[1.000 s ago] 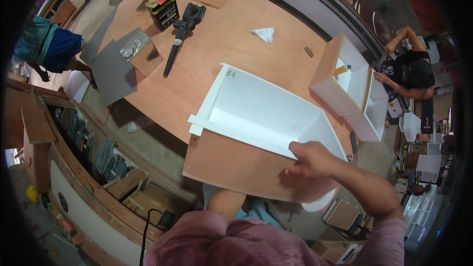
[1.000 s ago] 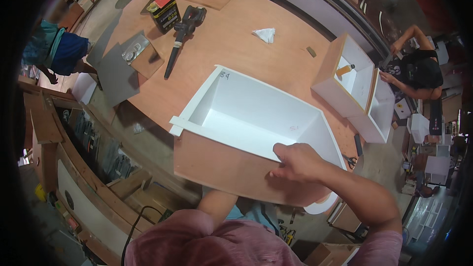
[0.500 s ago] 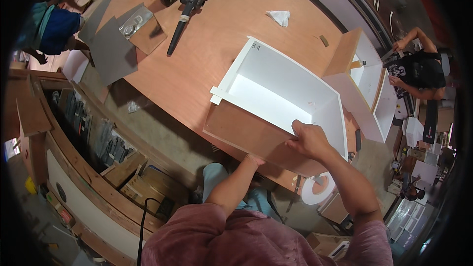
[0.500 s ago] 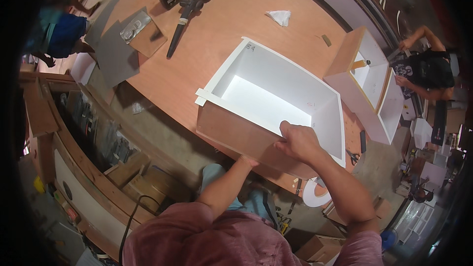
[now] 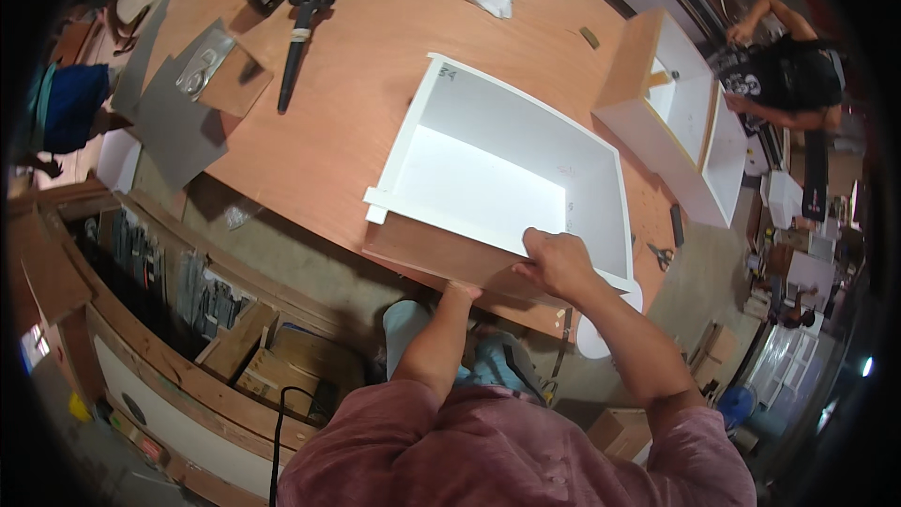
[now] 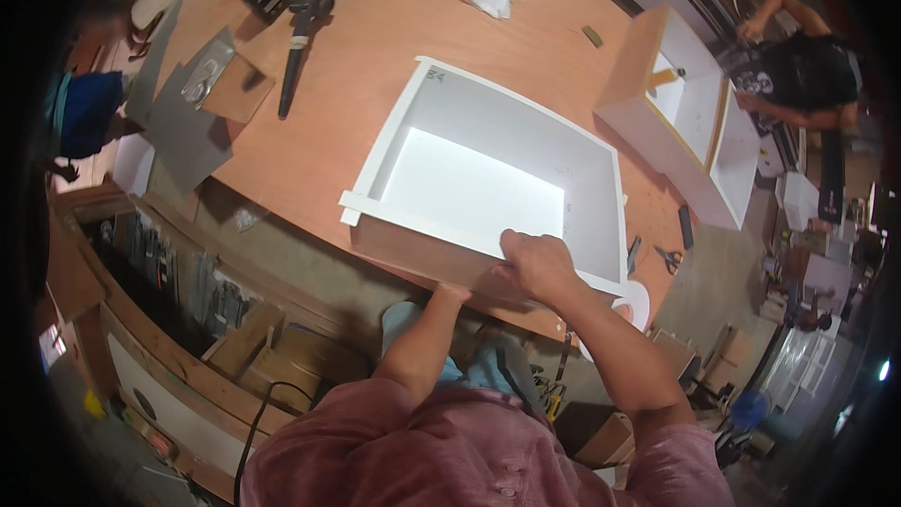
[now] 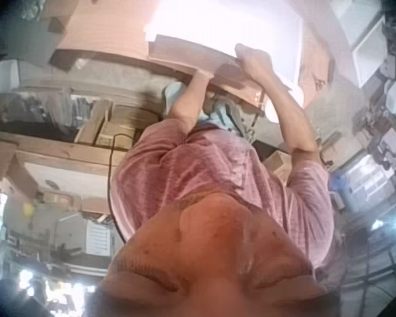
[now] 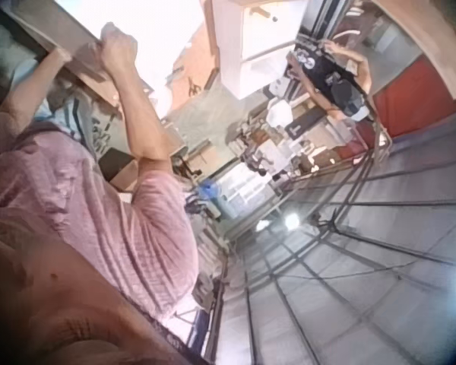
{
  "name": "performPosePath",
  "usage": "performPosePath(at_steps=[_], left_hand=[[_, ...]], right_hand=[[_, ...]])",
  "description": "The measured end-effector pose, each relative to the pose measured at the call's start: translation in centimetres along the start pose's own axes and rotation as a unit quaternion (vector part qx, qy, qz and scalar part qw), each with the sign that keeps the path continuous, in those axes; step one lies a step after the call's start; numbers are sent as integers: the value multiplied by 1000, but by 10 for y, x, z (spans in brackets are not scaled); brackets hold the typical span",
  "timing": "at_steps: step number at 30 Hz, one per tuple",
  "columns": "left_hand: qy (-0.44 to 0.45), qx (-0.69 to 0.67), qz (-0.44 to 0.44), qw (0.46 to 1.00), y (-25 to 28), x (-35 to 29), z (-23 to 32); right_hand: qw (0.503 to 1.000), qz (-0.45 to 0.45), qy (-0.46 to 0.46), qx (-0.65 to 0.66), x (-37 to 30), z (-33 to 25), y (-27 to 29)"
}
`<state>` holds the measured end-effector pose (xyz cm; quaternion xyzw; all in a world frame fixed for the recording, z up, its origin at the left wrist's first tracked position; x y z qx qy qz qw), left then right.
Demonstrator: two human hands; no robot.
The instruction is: The person assembles a white drawer unit by positioning panels, using a utility knife to trim edges, and applying adhesive tape to the corners. The person handles the drawer components and tools on a wooden workbench.
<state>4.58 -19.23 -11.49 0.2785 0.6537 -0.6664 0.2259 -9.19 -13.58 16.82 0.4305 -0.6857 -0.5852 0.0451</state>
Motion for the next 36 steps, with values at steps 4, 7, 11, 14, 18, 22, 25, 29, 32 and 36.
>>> performPosePath(at_steps=[4, 7, 11, 14, 18, 22, 25, 29, 32, 36], left_hand=[[-18, -94, 25, 995, 19, -43, 3], [55, -153, 122, 979, 40, -79, 15], [39, -111, 215, 970, 59, -96, 35], [22, -84, 199, 976, 73, -96, 50], [29, -34, 24, 999, 75, -96, 65], [89, 28, -20, 995, 62, -106, 73], [160, 214, 137, 954, 62, -116, 97], [227, 534, 285, 763, 67, -154, 142], [261, 649, 179, 691, 5, -185, 159], [255, 654, -103, 705, -72, -241, 174]], right_hand=[[1000, -3, -3, 5, -3, -10, -24], [1000, 8, -7, 14, -10, -22, -46], [1000, 29, 7, -3, -19, -34, -94], [998, 59, 11, -13, -25, -46, -126], [995, 94, 8, -18, -29, -55, -168], [992, 124, 6, -4, -32, -59, -203], [991, 130, 2, -2, -32, -61, -215], [988, 155, -1, -8, -34, -62, -219], [987, 160, 19, -21, -35, -59, -224], [982, 177, 36, 58, -62, -55, -182]])
Point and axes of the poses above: each hand's wrist, its own x-axis towards the middle knuckle, its own y-axis out of the back of the hand, z = x × y, the point moved 2 cm from there along x, towards the middle knuckle, and after that the axes turned 3 degrees about -y, right-handed, at the moved point
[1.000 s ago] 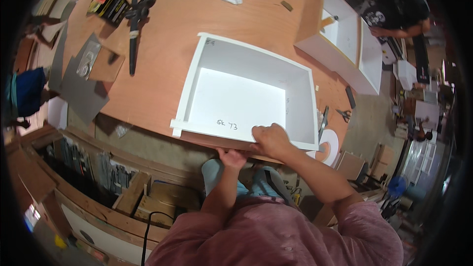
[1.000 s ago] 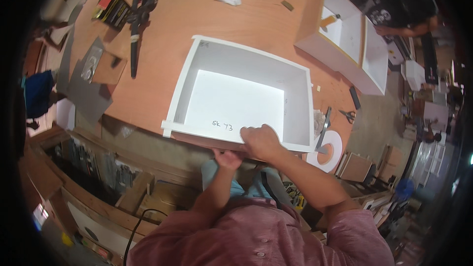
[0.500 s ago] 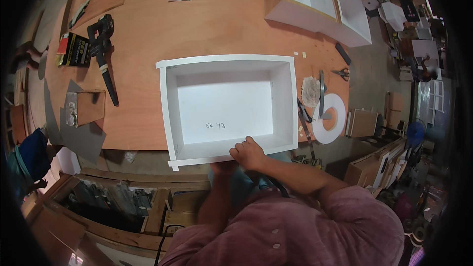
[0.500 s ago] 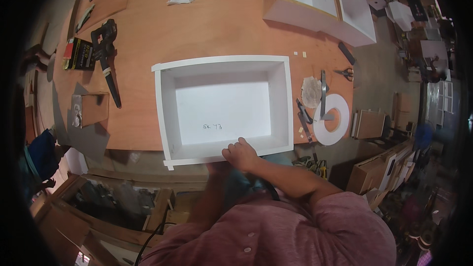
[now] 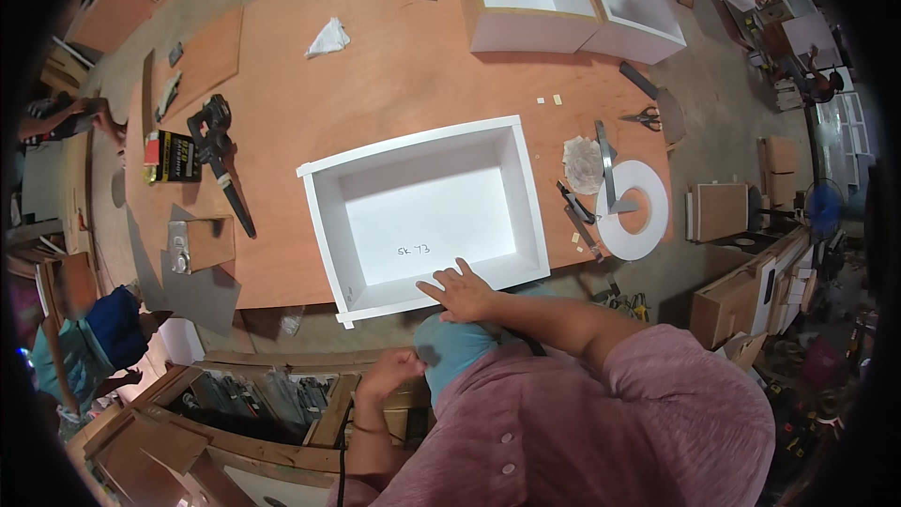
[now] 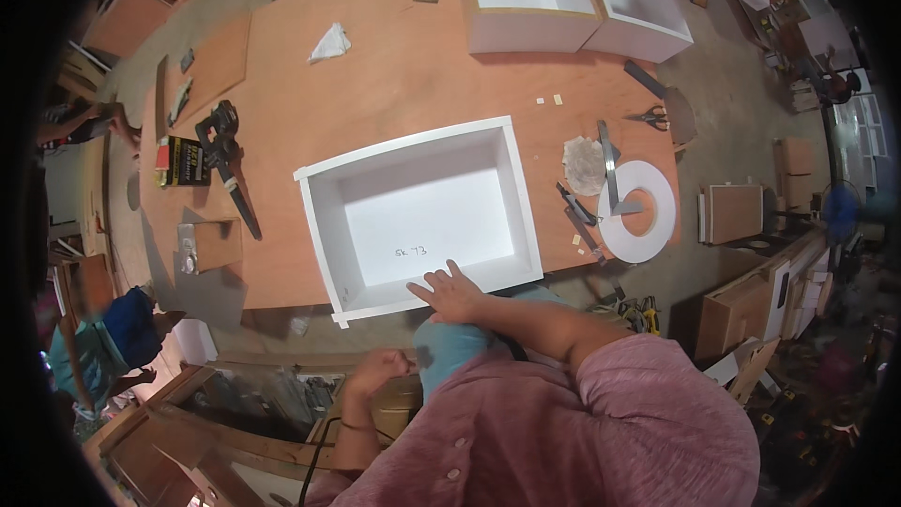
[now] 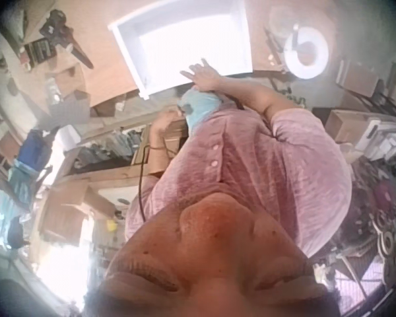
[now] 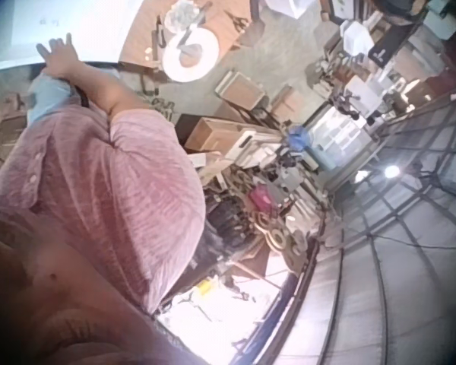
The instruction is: The person assembles a white drawer unit by positioning panels, using a utility knife to trim edges, and applying adhesive tape to the corners. The person handles the drawer components and tools on a wooden workbench.
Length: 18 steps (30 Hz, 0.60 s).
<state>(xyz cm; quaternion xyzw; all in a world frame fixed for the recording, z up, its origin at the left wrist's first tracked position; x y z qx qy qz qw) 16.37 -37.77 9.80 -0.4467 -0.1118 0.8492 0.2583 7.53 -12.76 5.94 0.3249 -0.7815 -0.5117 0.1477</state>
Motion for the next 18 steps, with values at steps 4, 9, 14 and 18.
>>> performPosePath(at_steps=[4, 9, 14, 18], left_hand=[[-379, -63, -251, 888, -91, -98, 145], [-656, 147, -253, 696, -211, -241, 220], [-694, 419, -342, 476, -332, -320, 240], [-732, 527, -301, 311, -448, -323, 256]], right_hand=[[980, -126, -37, 147, -26, 13, 51], [977, -132, -35, 161, -89, 51, 150], [984, -51, -89, 146, -184, 125, 206], [977, -57, -156, 132, -249, 167, 217]])
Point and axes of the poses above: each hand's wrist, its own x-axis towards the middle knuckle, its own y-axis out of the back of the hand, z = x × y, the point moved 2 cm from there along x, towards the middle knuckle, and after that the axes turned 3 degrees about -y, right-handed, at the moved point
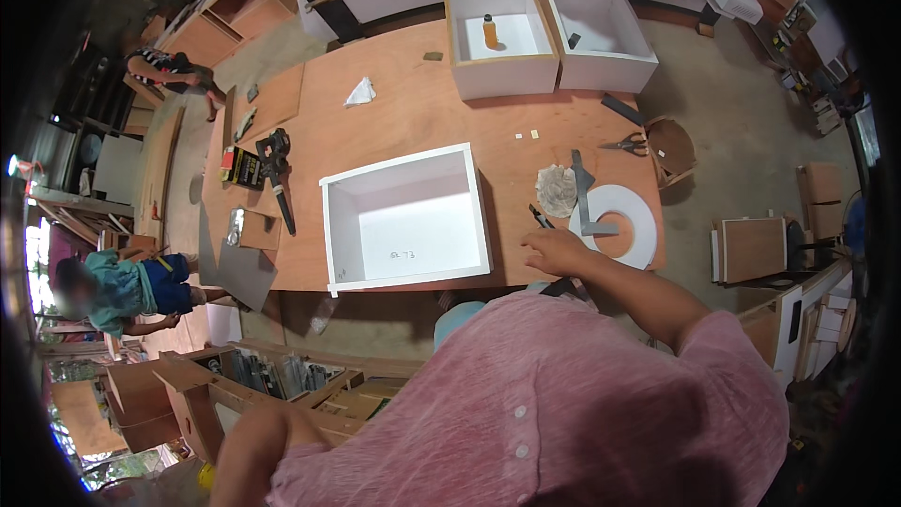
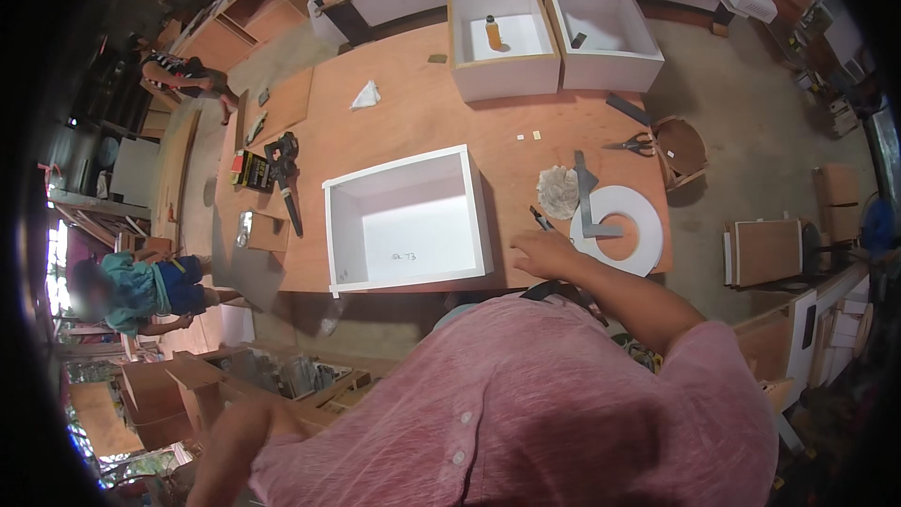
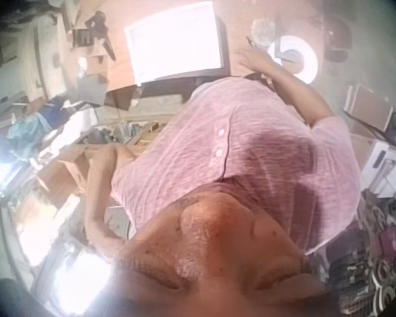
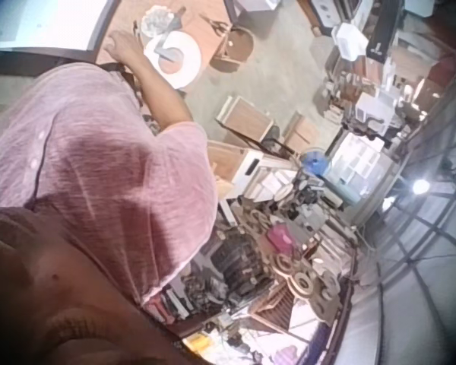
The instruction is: The person assembles a white drawer unit by positioning panels, using a utility knife to trim edges, and applying adhesive tape to the corners. The person handles the drawer components and tools on a wooden workbench.
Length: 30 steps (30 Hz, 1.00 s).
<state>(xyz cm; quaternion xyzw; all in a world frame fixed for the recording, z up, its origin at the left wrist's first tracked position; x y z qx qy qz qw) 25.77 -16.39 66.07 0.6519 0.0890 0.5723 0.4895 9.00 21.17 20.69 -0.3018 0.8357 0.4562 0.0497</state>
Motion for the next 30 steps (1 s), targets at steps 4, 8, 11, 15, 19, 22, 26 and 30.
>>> performPosePath(at_steps=[4, 8, 11, 15, 19, 22, 26, 30], left_hand=[[2, 93, -143, 985, -8, 66, -30], [38, 117, -212, 970, -9, 101, -71], [120, 109, -203, 966, -1, 109, -95], [361, -5, -76, 929, -3, 34, -199], [744, -101, -3, 660, -90, -161, -343], [761, 59, -39, 645, -186, -325, -439], [794, 201, -175, 546, -267, -429, -524], [846, 105, -119, 508, -309, -481, -564]], right_hand=[[998, 1, -45, -32, -39, 37, -5], [992, 62, -109, 30, -61, 75, -42], [969, 85, -185, 142, -68, 85, -77], [934, 138, -261, 199, -84, 140, -154], [924, 47, -321, 205, -106, 137, -190], [915, 53, -344, 205, -109, 143, -201], [873, 122, -427, 200, -106, 156, -200], [848, 173, -476, 158, -61, 166, -214]])
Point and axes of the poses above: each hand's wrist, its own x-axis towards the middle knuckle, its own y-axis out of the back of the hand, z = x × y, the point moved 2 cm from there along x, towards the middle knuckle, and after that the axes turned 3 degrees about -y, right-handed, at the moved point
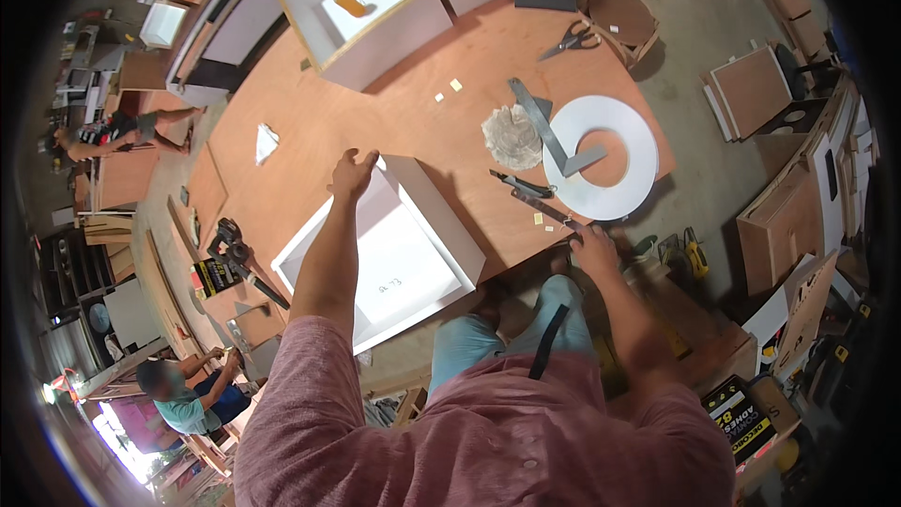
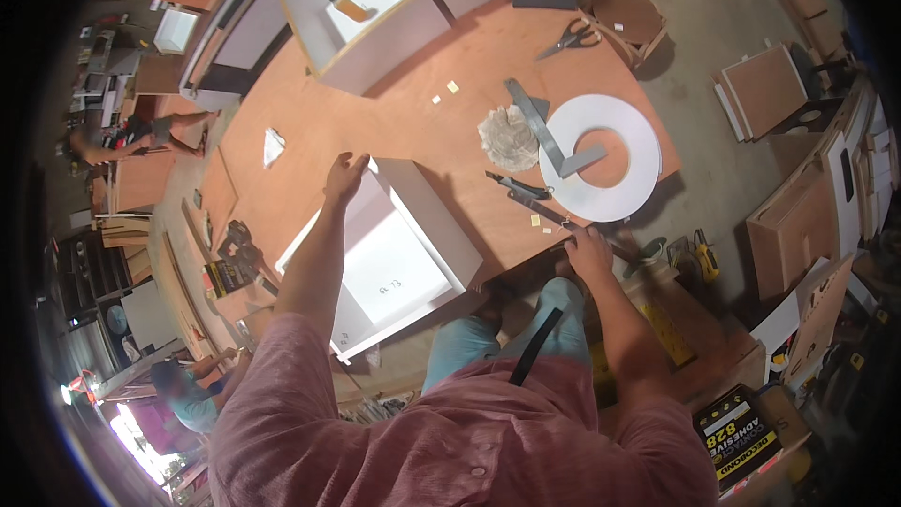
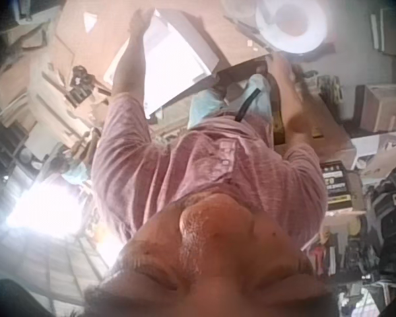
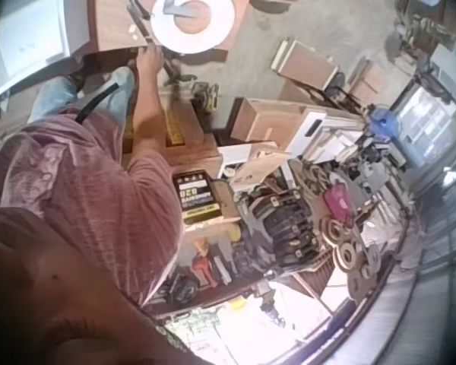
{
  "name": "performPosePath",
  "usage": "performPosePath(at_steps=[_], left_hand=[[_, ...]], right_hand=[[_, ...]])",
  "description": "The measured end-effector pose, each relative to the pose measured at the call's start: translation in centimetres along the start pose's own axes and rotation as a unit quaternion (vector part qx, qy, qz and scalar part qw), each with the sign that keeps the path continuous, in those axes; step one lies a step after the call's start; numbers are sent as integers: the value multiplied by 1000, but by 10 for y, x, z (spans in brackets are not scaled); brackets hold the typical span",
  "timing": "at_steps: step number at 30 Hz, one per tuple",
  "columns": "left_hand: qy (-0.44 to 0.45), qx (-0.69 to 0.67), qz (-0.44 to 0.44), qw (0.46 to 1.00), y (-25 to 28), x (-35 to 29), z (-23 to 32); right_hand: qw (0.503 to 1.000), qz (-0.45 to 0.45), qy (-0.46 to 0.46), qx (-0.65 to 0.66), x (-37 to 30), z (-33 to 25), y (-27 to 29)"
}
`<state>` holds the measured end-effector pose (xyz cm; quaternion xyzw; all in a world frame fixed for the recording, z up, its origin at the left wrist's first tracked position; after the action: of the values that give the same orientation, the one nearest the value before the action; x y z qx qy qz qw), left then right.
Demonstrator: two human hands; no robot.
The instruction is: The person assembles a white drawer unit by positioning panels, using a utility knife to trim edges, and applying adhesive tape to the corners. The person handles the drawer components and tools on a wooden workbench.
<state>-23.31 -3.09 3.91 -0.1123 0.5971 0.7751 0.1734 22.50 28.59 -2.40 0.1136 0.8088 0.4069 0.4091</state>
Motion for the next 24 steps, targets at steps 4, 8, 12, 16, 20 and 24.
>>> performPosePath(at_steps=[4, 8, 12, 16, 20, 24], left_hand=[[10, -68, -34, 997, -37, 21, -5], [17, -49, 16, 999, -36, 13, 8], [22, -11, 45, 999, -36, 9, 19], [16, 28, 78, 996, -43, 7, 21], [37, 34, 41, 998, -41, 8, 21], [-15, -2, 131, 991, -30, -24, 22]], right_hand=[[994, 26, -47, -93, 38, -6, -60], [983, 38, -42, -175, 62, -1, -100], [969, 56, 1, -240, 69, 3, -107], [972, 52, 38, -227, 67, 13, -100], [968, 42, 74, -238, 62, 26, -91], [978, 65, 38, -194, 47, 47, -84]])
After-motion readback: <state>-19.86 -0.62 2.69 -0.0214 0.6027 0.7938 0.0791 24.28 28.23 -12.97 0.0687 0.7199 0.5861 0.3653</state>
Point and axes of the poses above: each hand's wrist, its own x-axis towards the middle knuckle, its own y-axis out of the back of the hand, z = x × y, the point moved 2 cm from there along x, towards the middle knuckle, and after that the axes turned 3 degrees about -y, right-handed, at the moved point
